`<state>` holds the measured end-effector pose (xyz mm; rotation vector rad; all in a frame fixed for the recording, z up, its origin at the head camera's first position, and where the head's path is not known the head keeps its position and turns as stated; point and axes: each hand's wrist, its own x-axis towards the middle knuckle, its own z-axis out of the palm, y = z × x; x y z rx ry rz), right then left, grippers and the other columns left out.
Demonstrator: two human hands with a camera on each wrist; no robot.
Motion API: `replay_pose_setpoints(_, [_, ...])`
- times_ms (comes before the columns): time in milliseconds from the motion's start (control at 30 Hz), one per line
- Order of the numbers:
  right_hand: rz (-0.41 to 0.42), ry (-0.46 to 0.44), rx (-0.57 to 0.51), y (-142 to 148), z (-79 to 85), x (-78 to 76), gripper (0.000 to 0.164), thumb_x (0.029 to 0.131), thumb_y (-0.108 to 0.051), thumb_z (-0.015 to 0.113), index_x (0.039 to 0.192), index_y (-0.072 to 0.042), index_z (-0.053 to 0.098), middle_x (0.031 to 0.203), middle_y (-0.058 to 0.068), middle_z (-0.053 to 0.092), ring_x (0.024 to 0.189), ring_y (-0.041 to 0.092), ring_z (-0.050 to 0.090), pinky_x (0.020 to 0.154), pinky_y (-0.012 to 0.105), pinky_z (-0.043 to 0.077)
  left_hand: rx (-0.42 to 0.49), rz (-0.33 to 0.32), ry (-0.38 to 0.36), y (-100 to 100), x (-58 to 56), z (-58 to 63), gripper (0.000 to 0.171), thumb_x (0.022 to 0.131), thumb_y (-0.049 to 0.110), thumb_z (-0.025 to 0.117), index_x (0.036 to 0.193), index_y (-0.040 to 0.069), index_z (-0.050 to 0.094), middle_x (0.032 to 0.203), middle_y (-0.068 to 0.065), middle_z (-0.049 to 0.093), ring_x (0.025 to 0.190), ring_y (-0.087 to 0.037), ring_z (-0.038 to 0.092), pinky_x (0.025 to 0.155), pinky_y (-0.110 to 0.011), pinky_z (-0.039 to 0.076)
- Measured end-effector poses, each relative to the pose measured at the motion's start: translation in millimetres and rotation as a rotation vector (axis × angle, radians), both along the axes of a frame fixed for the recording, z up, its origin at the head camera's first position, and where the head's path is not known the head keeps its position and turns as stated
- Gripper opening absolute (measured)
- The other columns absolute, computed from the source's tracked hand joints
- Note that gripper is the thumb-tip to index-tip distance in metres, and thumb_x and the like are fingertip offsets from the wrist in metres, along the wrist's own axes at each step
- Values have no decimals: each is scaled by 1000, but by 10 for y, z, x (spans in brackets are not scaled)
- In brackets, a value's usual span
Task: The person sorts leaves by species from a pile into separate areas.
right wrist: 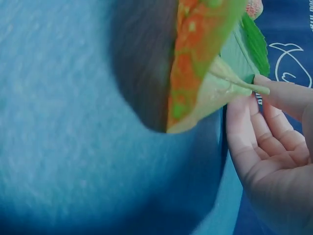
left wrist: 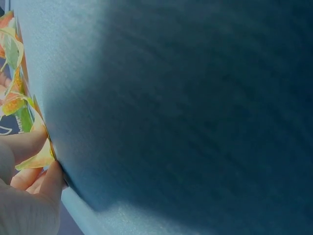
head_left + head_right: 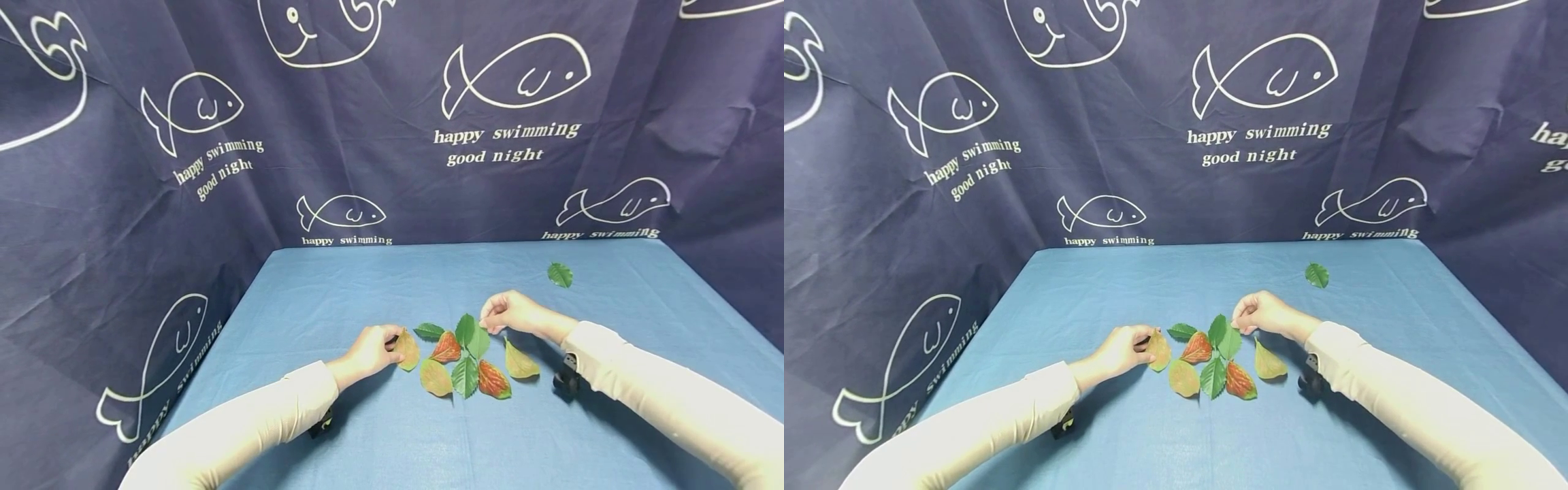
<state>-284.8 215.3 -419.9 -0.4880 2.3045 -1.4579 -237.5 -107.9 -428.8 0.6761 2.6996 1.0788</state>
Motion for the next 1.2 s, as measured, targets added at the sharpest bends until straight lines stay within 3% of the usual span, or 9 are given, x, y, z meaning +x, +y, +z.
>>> replay_pose_setpoints(233, [-38, -44, -88, 4, -5, 0, 28, 86, 3, 66, 103, 22, 57, 79, 6, 70, 68, 12, 66, 70, 30, 60, -1, 10, -21, -2, 1, 13, 52, 86, 6, 73, 134, -4, 55, 131, -20, 60, 115, -32, 63, 93, -36, 55])
replay_pose_setpoints(1200, [-180, -136, -152, 166, 28, -76, 41, 88, -1, 66, 120, 22, 54, 87, 2, 72, 75, 13, 68, 76, 30, 60, -44, 12, 17, 2, 5, -4, 50, 85, 8, 73, 132, -1, 58, 129, -17, 62, 112, -30, 64, 90, -37, 56])
